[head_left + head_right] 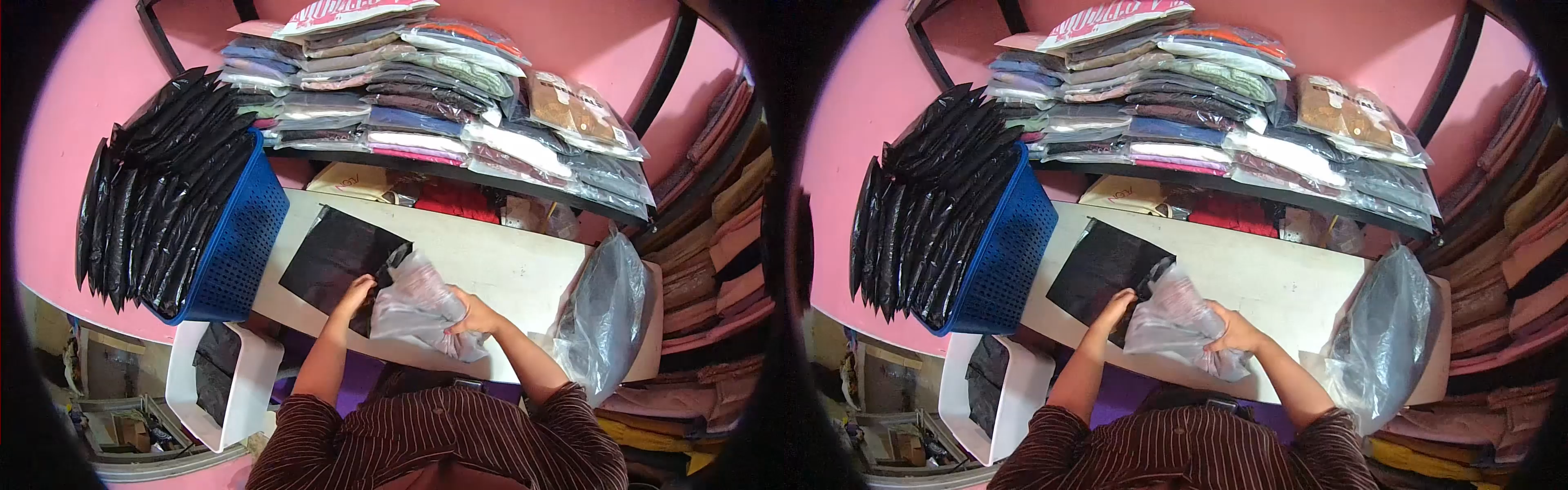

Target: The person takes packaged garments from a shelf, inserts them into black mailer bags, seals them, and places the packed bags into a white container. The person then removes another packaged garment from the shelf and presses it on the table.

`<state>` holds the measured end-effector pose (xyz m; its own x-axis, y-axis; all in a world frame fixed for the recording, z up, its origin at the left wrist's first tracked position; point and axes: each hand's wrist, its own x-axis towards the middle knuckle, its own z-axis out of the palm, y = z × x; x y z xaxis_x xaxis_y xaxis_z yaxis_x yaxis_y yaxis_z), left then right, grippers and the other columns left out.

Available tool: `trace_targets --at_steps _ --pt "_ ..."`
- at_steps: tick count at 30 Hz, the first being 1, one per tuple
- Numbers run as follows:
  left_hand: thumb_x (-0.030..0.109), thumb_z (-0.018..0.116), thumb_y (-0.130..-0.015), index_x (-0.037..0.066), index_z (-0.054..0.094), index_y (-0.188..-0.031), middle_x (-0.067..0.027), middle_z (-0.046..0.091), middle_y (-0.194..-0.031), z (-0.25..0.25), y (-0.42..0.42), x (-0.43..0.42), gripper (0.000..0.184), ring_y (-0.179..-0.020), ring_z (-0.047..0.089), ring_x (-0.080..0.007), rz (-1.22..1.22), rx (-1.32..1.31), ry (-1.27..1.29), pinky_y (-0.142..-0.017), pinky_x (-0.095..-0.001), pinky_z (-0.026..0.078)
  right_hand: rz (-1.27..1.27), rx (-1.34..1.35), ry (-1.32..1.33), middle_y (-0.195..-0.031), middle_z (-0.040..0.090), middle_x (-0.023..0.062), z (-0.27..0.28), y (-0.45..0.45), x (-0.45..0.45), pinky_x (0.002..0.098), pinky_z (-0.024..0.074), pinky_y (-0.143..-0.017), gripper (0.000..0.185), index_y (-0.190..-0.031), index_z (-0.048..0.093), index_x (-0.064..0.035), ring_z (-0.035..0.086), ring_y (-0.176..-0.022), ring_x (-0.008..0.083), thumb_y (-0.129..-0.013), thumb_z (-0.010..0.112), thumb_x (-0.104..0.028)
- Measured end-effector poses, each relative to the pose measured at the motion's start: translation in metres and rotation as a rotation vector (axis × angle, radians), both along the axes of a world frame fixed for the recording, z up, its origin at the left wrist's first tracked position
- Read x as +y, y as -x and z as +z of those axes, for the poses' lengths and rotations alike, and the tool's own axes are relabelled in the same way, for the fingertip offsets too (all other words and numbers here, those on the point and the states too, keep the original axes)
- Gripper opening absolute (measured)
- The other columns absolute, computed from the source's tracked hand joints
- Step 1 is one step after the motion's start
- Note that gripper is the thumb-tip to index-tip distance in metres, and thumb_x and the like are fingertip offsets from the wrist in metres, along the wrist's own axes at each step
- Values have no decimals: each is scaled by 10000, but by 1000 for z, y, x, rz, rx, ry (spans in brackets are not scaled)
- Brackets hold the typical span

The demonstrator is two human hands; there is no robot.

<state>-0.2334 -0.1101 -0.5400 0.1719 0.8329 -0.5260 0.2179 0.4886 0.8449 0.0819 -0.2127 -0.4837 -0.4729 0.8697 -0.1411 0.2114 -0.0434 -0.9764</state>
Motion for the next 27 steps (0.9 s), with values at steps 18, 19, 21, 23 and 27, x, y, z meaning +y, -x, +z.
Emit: trace_targets --at_steps 18,19,21,23,27 --pt "142 571 -908 14 502 -997 -149 589 -792 -1 19 -25 170 -735 602 -252 72 384 -762 -701 -359 466 154 128 367 -1274 560 114 -68 33 78 339 400 -1012 820 -1416 392 -31 576 -1098 214 -720 802 -170" --pt "154 594 -903 9 500 -998 -148 583 -772 8 16 -27 197 -719 602 -256 88 381 -734 -694 -353 466 177 121 314 -1268 564 102 -72 34 78 331 409 -1005 771 -1396 427 -34 574 -1093 207 -727 791 -151" --pt "201 643 -881 -3 512 -1082 -187 624 -823 17 14 -28 316 -770 640 -315 12 452 -660 -728 -367 483 199 113 263 -1261 567 91 -78 37 76 324 417 -999 723 -1376 461 -36 573 -1087 200 -734 780 -132" --pt "256 661 -859 -14 520 -1168 -248 649 -965 13 11 -29 434 -911 641 -392 -18 534 -839 -791 -442 485 148 63 217 -1193 608 64 -81 41 73 332 449 -950 612 -1270 567 -76 590 -1042 207 -691 758 -118" --pt "231 633 -864 -33 593 -1121 -272 637 -1044 16 1 -21 371 -981 619 -412 93 605 -799 -841 -436 485 183 53 283 -1151 619 56 -60 47 71 299 468 -919 570 -1282 543 -28 605 -1003 162 -745 732 -54"
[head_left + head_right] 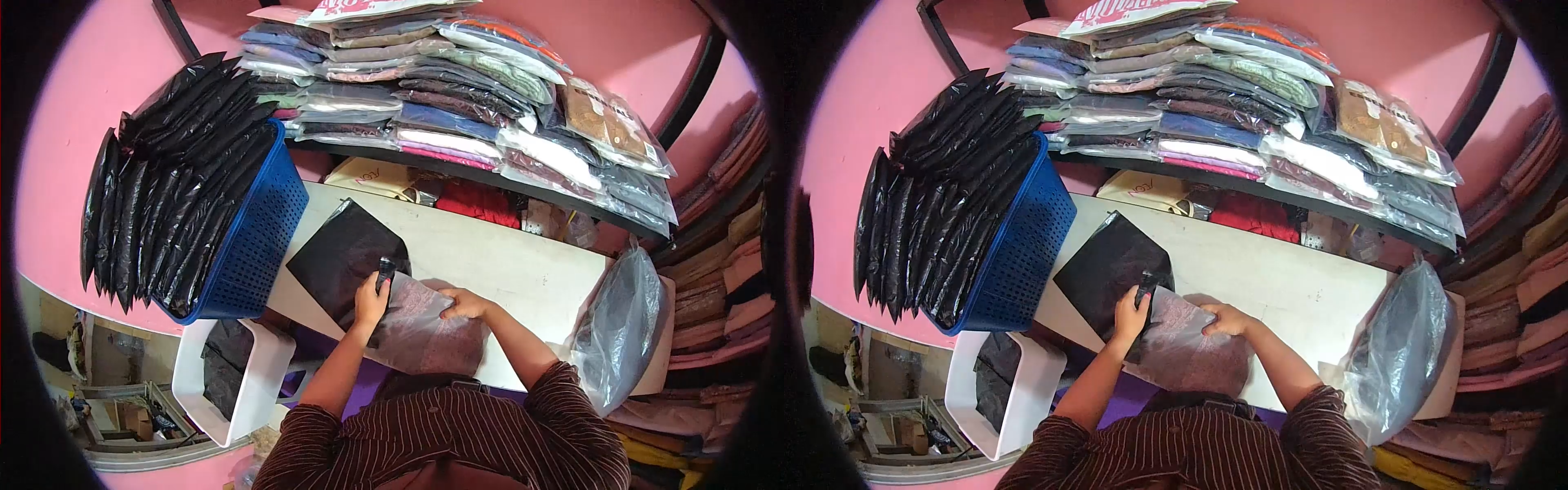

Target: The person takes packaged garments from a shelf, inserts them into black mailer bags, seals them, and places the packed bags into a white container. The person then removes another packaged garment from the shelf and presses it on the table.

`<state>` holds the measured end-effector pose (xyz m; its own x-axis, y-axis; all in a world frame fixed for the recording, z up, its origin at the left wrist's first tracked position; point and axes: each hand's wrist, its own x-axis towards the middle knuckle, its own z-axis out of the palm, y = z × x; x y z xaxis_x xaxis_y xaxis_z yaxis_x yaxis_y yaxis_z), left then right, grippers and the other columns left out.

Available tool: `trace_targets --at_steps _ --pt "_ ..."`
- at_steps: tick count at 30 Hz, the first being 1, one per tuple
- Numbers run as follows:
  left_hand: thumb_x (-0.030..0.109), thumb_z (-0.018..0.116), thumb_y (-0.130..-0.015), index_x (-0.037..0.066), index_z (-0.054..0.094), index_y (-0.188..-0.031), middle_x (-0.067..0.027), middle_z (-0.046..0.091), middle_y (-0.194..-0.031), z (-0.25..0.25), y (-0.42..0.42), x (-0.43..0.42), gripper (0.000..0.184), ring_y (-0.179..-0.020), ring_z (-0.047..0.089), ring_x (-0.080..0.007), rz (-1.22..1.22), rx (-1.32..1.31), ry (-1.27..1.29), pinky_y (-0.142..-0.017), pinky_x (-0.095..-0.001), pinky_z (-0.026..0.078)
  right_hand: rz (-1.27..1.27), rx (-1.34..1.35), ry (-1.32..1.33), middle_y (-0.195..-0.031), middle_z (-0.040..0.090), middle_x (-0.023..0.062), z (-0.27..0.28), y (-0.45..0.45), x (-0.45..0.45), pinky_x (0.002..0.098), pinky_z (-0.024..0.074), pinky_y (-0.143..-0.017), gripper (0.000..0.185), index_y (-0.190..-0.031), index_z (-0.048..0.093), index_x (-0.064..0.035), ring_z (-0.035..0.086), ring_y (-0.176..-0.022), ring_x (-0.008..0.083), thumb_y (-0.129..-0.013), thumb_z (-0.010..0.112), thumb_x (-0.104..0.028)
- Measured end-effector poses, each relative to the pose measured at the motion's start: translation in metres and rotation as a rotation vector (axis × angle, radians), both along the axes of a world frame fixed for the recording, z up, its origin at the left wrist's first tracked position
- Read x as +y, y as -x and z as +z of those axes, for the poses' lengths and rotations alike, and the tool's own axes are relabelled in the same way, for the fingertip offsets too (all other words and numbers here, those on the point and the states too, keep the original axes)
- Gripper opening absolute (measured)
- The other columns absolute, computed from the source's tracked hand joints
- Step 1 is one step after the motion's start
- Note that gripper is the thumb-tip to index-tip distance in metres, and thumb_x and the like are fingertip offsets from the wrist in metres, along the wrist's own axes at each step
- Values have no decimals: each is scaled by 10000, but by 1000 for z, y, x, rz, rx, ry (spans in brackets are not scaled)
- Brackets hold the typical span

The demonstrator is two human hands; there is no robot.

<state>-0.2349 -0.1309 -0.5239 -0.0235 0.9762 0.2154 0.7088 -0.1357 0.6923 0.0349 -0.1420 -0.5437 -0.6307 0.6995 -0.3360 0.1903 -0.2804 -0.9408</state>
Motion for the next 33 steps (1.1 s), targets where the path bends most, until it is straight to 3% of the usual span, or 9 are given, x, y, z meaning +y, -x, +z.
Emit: trace_targets --at_steps 4,9,14,18,25,27,29,31,33 --pt "235 613 -888 -1 597 -1163 -272 645 -1007 15 -8 4 363 -965 624 -407 44 -74 36 -809 -417 497 110 -154 -129 -1115 630 56 1 8 3 295 478 -881 517 -1243 564 -52 608 -966 144 -752 727 -72" --pt "171 613 -861 64 568 -1243 -202 638 -1013 35 -6 -8 399 -911 632 -373 -346 86 27 -779 -422 509 26 -246 -306 -1150 606 97 -9 11 8 310 449 -920 574 -1259 536 -31 569 -1039 154 -739 762 -121" --pt "144 662 -766 124 485 -1325 -152 594 -1030 16 14 -32 587 -905 616 -354 -373 270 31 -797 -430 507 -202 -69 -31 -1403 447 191 -48 -11 18 367 343 -1057 932 -1418 301 11 479 -1232 309 -668 799 -228" --pt "145 715 -679 103 546 -1203 -103 547 -1020 8 27 -54 552 -981 558 -309 -119 290 46 -833 -418 477 -281 111 42 -1500 307 211 -12 -10 14 383 306 -1091 966 -1436 262 10 419 -1304 304 -666 800 -217" --pt "139 650 -750 45 594 -942 -155 577 -926 -22 56 -73 221 -901 574 -359 133 397 37 -767 -445 480 -252 -190 -180 -1442 399 178 -33 -9 21 448 363 -1029 886 -1399 319 0 463 -1256 302 -693 787 -263" --pt "137 625 -798 32 596 -927 -179 612 -867 -18 55 -74 170 -866 600 -375 155 186 107 -751 -453 479 -320 -921 -539 -1288 499 169 47 23 -5 493 378 -970 710 -1290 435 -17 503 -1161 322 -714 754 -282" --pt "129 606 -812 33 592 -940 -172 618 -840 -14 56 -77 161 -852 606 -373 128 192 110 -751 -453 481 -377 -888 -1136 -1205 510 175 35 45 -26 506 381 -902 509 -1176 515 -75 490 -1121 338 -751 687 -297" --pt "121 588 -826 34 587 -953 -165 623 -813 -14 56 -80 154 -839 612 -371 103 193 107 -750 -454 484 137 -806 -1149 -1311 460 173 23 62 -58 640 315 -944 574 -1261 499 -115 404 -1243 387 -785 655 -394" --pt "94 611 -817 19 589 -981 -185 616 -859 -13 57 -85 181 -866 603 -385 55 205 8 -755 -450 479 273 -686 -1230 -1371 416 166 30 69 -81 686 253 -977 611 -1313 472 -153 357 -1295 394 -783 657 -397"
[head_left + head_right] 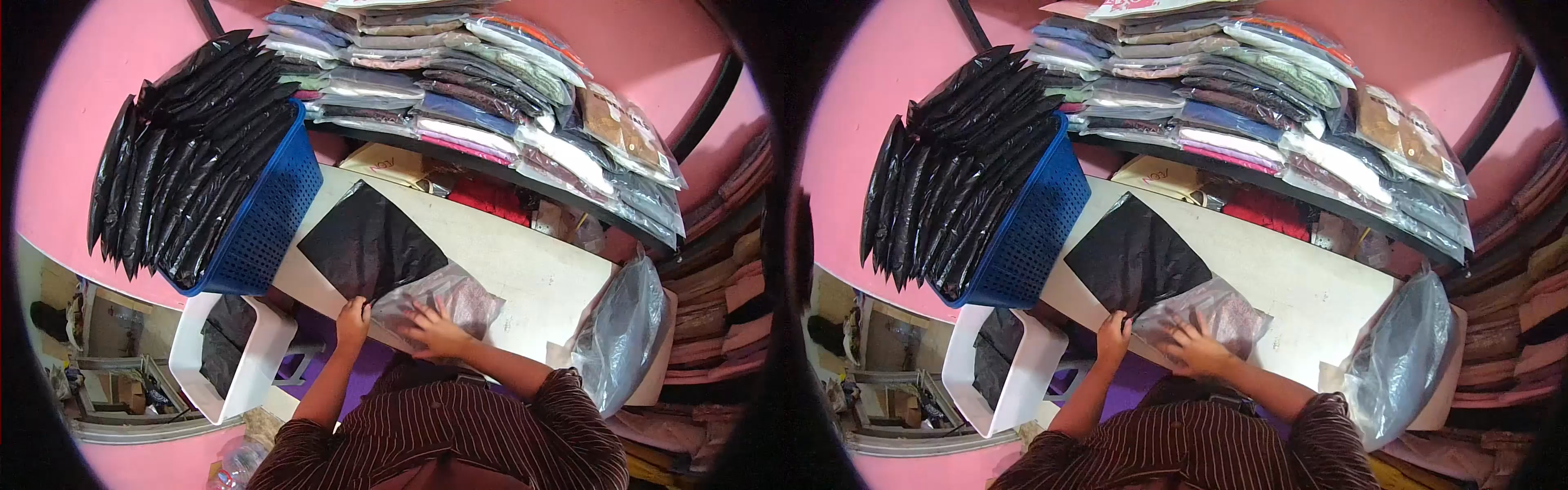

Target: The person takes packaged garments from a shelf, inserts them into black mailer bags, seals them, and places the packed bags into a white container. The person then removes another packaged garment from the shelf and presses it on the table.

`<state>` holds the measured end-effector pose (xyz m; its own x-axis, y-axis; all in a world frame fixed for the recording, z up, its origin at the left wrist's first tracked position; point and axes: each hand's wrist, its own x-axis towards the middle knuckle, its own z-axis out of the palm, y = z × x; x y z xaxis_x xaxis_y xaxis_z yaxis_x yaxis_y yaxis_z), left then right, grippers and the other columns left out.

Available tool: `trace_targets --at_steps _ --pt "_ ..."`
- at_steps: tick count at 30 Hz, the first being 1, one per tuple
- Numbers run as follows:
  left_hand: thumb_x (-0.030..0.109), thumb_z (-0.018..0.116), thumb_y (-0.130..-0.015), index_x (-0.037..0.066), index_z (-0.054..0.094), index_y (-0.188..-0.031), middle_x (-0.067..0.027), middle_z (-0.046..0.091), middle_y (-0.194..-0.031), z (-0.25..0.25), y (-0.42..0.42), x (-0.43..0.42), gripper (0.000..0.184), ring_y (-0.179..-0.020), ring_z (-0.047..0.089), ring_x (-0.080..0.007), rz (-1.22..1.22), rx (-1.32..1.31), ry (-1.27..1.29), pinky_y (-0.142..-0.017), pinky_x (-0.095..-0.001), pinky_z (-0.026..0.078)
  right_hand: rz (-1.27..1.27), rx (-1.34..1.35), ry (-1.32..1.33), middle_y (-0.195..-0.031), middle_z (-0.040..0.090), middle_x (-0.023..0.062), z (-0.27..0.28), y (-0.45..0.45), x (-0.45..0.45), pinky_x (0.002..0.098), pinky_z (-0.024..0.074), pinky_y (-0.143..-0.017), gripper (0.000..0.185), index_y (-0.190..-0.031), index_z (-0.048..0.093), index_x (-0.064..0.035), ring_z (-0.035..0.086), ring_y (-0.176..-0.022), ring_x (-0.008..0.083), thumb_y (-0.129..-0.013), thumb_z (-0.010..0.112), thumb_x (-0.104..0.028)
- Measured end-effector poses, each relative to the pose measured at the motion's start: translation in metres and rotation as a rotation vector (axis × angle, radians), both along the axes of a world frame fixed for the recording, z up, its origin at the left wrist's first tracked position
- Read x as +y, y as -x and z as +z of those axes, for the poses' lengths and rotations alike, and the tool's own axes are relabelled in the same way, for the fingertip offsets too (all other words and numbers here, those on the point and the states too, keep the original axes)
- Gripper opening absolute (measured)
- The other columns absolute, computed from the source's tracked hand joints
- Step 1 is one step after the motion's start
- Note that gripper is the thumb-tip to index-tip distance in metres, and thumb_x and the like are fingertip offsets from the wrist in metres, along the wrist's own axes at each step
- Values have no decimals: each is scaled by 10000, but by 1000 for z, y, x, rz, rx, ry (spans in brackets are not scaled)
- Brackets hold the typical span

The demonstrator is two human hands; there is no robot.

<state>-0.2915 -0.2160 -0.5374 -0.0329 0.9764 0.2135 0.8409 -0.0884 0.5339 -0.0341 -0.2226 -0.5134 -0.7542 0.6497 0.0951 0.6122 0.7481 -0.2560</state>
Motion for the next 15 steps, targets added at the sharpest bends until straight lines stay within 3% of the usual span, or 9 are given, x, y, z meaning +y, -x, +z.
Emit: trace_targets --at_steps 1,5,11,13,14,15 --pt "94 611 -817 19 589 -981 -185 616 -859 1 1 -3 181 -866 603 -385 1 2 0 -755 -450 479 176 20 -10 -1431 371 158 5 2 -8 732 192 -1011 654 -1365 446 -192 310 -1346 401 -782 658 -400" --pt "52 643 -761 41 584 -1098 -162 604 -956 8 0 -16 342 -918 598 -357 -173 40 56 -787 -444 492 45 -41 113 -1503 285 136 -25 7 -8 763 80 -1031 665 -1400 432 -254 249 -1395 394 -784 656 -367" --pt "29 665 -728 65 571 -1226 -129 562 -940 12 -27 -29 509 -890 603 -323 -310 129 60 -768 -403 511 -177 44 109 -1434 388 122 -47 20 0 734 152 -1036 643 -1364 470 -171 290 -1371 357 -767 677 -290" --pt "49 668 -746 107 585 -1231 -127 558 -960 2 -38 -33 496 -896 592 -350 -374 126 102 -761 -418 505 -224 44 131 -1222 544 141 -48 24 3 672 208 -1063 512 -1231 566 -91 447 -1229 362 -762 672 -264" --pt "64 659 -755 128 589 -1243 -120 564 -961 -11 -42 -32 497 -910 596 -338 -415 104 87 -770 -413 507 -224 46 131 -1222 544 141 -48 22 6 672 208 -1063 512 -1231 566 -91 447 -1229 362 -762 672 -264" --pt "64 659 -755 128 589 -1243 -120 564 -961 -7 -47 -33 497 -910 596 -338 -417 106 84 -770 -413 507 -187 127 186 -1118 567 147 -47 17 12 609 279 -1042 429 -1137 591 -64 494 -1129 367 -758 668 -251"
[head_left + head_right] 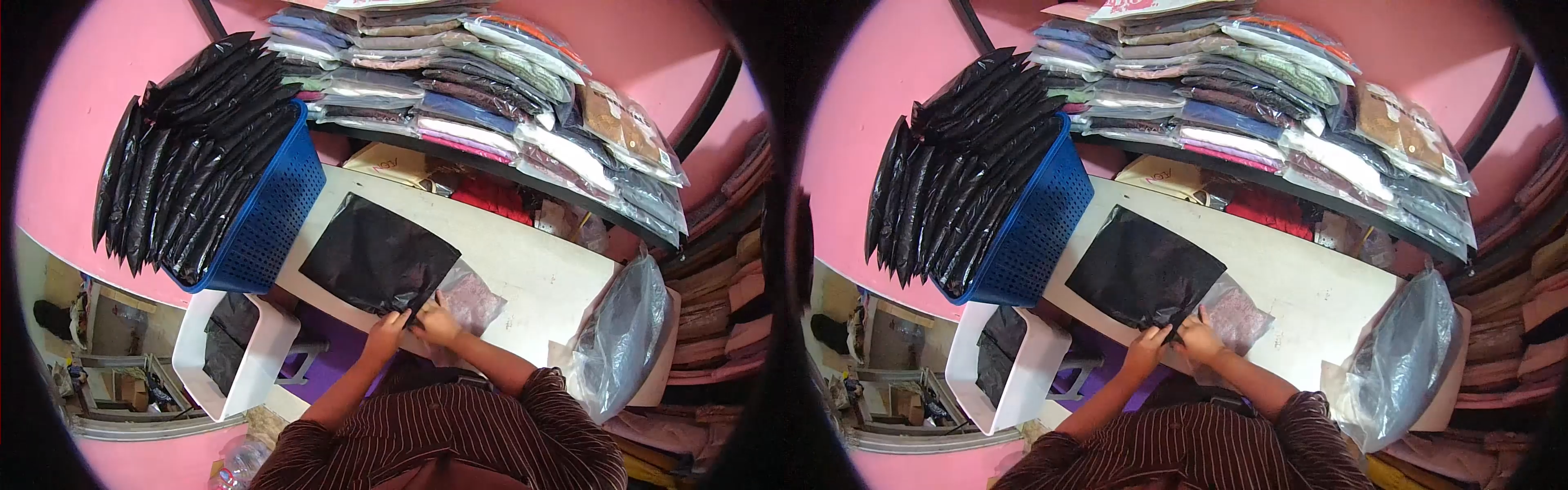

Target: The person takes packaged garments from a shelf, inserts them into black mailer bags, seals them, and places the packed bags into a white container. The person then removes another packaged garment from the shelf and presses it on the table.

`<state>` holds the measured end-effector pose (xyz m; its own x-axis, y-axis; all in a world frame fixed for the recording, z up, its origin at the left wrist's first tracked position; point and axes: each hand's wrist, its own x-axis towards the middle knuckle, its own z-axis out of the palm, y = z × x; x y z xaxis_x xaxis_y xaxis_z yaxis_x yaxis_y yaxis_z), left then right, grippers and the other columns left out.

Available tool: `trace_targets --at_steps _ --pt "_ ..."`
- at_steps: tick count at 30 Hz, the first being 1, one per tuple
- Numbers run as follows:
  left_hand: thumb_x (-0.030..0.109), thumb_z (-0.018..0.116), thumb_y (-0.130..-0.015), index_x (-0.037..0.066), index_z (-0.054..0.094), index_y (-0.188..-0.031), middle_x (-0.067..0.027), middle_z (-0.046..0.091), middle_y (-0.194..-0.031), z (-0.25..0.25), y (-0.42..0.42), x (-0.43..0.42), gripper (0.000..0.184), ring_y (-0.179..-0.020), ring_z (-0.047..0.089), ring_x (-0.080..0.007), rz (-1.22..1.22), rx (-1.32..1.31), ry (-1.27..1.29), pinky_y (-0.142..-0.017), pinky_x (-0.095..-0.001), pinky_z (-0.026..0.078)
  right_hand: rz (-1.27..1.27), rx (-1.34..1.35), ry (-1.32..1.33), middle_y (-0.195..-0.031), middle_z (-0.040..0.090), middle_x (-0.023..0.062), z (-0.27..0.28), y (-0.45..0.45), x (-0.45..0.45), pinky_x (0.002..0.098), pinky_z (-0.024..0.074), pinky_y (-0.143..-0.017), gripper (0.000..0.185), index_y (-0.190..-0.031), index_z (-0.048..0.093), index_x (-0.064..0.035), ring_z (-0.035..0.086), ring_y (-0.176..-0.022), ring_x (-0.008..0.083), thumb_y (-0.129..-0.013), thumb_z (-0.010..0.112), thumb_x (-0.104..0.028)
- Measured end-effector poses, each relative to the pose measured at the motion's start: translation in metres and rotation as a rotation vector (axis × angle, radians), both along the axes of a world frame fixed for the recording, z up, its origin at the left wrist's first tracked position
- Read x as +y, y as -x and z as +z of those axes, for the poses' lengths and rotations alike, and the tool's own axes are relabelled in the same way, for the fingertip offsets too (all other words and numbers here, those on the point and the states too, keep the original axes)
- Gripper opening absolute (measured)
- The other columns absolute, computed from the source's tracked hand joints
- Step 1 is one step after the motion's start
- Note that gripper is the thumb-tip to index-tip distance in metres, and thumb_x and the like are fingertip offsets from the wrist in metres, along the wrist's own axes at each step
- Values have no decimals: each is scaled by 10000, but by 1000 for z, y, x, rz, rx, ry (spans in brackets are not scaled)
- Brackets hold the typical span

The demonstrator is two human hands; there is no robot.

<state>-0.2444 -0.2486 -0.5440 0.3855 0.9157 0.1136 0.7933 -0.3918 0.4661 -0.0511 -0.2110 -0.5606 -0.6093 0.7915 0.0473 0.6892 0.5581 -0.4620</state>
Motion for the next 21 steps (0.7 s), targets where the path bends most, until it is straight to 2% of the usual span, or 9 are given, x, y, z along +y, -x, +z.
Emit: trace_targets --at_steps 2,4,6,8,10,11,14,15,21 --pt "86 675 -763 131 577 -1262 -115 572 -980 21 -10 0 511 -931 591 -329 100 -96 -47 -786 -407 503 28 87 38 -1014 590 153 6 -14 15 545 349 -1020 355 -1042 617 -36 541 -1029 371 -755 665 -238" --pt "128 694 -788 94 611 -1162 -103 583 -889 22 -8 3 384 -828 614 -284 112 -170 -142 -722 -376 504 -226 317 -133 -883 589 172 22 -33 33 453 433 -890 255 -925 604 -16 561 -915 377 -771 655 -213" --pt "234 735 -778 59 622 -1031 -120 580 -781 4 4 -4 328 -743 613 -277 506 -522 162 -686 -368 485 -522 384 -349 -853 555 159 35 -45 63 482 434 -785 166 -842 559 -26 542 -870 365 -780 626 -164" --pt "351 701 -814 32 606 -936 -118 608 -749 -9 21 -2 355 -712 624 -256 605 -470 159 -664 -354 473 -711 384 -279 -1000 599 185 32 -56 93 456 447 -850 222 -980 601 -8 564 -956 372 -839 600 -179" --pt "469 642 -846 -5 599 -908 -136 651 -846 -18 32 2 480 -733 638 -270 740 -420 829 -687 -364 480 -726 513 -124 -1058 610 197 -17 -59 125 432 451 -874 258 -1043 617 -18 575 -993 370 -858 602 -197" --pt "546 585 -866 -13 607 -901 -164 665 -940 -31 27 0 561 -745 651 -271 794 -682 956 -674 -360 497 -735 641 31 -1117 621 209 -32 -60 136 409 455 -899 298 -1106 633 -27 587 -1030 368 -876 605 -214" --pt "418 610 -902 -8 567 -1032 -125 622 -928 -37 4 2 448 -701 598 -203 822 -884 913 -631 -331 519 -625 526 380 -1120 649 198 -31 -64 145 371 467 -912 304 -1129 667 -68 617 -1045 339 -880 621 -237" --pt "354 623 -920 -6 547 -1097 -106 600 -921 -37 -2 2 408 -679 572 -168 837 -985 899 -609 -317 530 -676 507 292 -939 698 162 -26 -63 137 353 494 -840 206 -976 713 -73 664 -912 293 -860 639 -226" --pt "160 612 -920 21 600 -1064 -32 631 -909 -78 -7 41 201 -827 573 -127 709 -1011 465 -767 -274 459 -894 631 321 -734 647 22 -27 -108 98 272 448 -635 81 -843 670 -38 560 -692 97 -847 653 -117"
